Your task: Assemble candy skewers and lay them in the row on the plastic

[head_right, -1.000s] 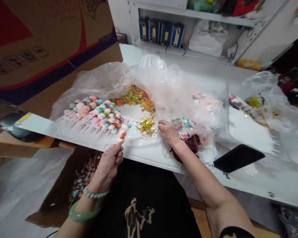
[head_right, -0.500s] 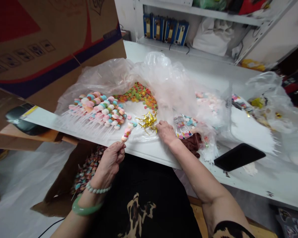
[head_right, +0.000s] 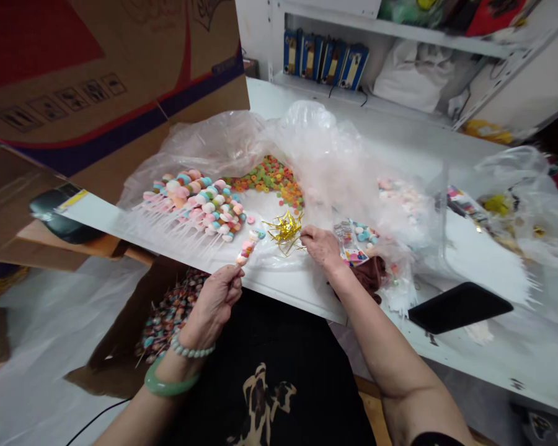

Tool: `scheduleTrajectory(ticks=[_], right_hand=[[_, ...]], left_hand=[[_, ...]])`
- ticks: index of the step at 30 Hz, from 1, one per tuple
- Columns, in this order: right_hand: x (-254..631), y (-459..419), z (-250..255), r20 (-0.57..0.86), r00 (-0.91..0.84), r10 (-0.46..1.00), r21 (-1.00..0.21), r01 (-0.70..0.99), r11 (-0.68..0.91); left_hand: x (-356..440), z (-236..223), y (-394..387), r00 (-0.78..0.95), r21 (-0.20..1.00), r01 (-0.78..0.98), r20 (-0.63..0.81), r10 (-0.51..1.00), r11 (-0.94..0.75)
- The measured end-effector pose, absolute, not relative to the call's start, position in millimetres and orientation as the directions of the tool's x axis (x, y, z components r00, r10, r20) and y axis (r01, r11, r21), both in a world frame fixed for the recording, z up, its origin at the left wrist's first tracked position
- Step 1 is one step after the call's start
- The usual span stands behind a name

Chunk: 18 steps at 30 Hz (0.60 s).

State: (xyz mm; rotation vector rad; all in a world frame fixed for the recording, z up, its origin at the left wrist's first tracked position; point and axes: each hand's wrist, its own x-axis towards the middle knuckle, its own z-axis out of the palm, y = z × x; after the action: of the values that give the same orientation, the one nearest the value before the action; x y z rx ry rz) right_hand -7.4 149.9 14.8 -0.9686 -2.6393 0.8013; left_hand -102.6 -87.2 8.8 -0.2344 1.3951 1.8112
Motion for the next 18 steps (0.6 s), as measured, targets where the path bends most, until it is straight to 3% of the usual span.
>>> scheduleTrajectory(ticks=[4, 9, 14, 16, 18], right_hand=[[-6, 140, 13, -0.006, -0.671, 0.742, -0.754, 0.49, 0.437], [-7, 121, 15, -0.006, -0.632, 0.775, -0.976, 0.173, 0.133], [-14, 67, 27, -0.028, -0.78, 0.625, -0.997, -0.019, -0.068], [-18, 44, 23, -0.032, -0.833, 0.553, -0.999, 0.024, -0.022], [-20, 31, 14, -0.05, -0.82, 0.571, -0.995, 0.094, 0.047]], left_hand=[[-100, 8, -86, -0.655, 0.725, -0.688, -0.595, 0.465, -0.042], [-96, 5, -84, -0.65, 0.719, -0.693, -0.594, 0.474, -0.049], [-90, 4, -79, -0.675, 0.746, -0.664, -0.568, 0.47, -0.053], [-87, 4, -77, -0.687, 0.757, -0.65, -0.549, 0.476, -0.066], [-85, 2, -76, -0.683, 0.756, -0.651, -0.547, 0.483, -0.065]])
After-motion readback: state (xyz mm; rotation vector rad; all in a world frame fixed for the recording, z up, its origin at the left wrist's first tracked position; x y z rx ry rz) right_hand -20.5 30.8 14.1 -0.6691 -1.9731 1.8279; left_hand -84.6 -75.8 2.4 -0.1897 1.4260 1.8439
